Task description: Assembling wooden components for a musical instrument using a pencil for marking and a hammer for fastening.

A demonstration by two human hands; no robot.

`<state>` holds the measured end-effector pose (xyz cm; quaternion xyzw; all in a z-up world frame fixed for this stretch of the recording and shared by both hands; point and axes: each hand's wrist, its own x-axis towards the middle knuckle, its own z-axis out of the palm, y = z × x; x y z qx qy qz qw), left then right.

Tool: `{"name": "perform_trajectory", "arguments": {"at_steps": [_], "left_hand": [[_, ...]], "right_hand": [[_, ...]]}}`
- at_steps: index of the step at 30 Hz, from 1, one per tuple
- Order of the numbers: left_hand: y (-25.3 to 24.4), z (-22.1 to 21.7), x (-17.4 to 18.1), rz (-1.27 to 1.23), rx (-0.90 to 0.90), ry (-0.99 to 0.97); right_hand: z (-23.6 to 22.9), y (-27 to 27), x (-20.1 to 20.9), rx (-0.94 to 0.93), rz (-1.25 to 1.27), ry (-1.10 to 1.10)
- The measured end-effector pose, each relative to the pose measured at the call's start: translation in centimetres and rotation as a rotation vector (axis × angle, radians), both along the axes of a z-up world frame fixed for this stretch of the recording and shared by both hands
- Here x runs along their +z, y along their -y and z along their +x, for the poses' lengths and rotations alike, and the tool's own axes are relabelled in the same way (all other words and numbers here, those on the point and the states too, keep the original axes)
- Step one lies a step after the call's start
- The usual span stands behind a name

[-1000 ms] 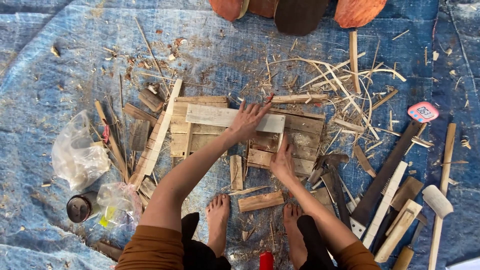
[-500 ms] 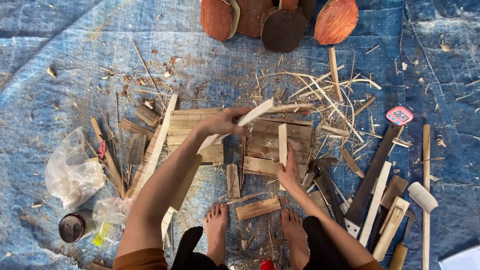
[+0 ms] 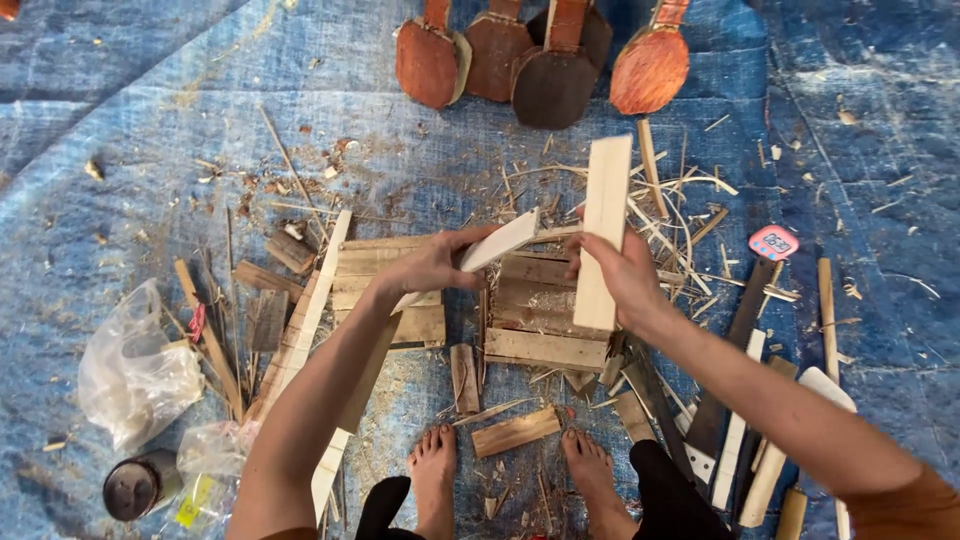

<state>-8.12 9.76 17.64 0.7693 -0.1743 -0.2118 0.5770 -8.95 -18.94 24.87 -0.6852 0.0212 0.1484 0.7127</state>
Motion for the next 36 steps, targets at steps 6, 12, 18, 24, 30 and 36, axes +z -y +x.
{"name": "perform_trajectory", "arguments": {"at_steps": [6,12,18,24,30,36], "left_hand": [[2.4,-1.7,6.8,0.262,0.117,0.189],[2.8,-1.1,1.5,0.649,0.212,0.672],[4.7,-1.2,2.3,0.765,0.289,0.972],[5.2,-1.8,2.2,0.816,0.380,1.072],[5.1,-1.8,1.1,0.842,0.374,1.135],[6.4,-2.8,2.9,0.809,0.363,1.136]], "right_hand": [[1.7,-2.9,1.4,-0.046,-0.106,0.111],[-0.4,-2.9,1.1,-0.097,0.013,0.061],[0.6,-0.5,-3.1,-0.104,-0.121,0.059],[-5.8,-0.3,-15.4,0.014,-0.512,-0.084],[-8.3,2.6,-24.8,0.132,-0.856,0.142],[-6.9,4.2,-27.2,0.176,-1.222,0.411]]}}
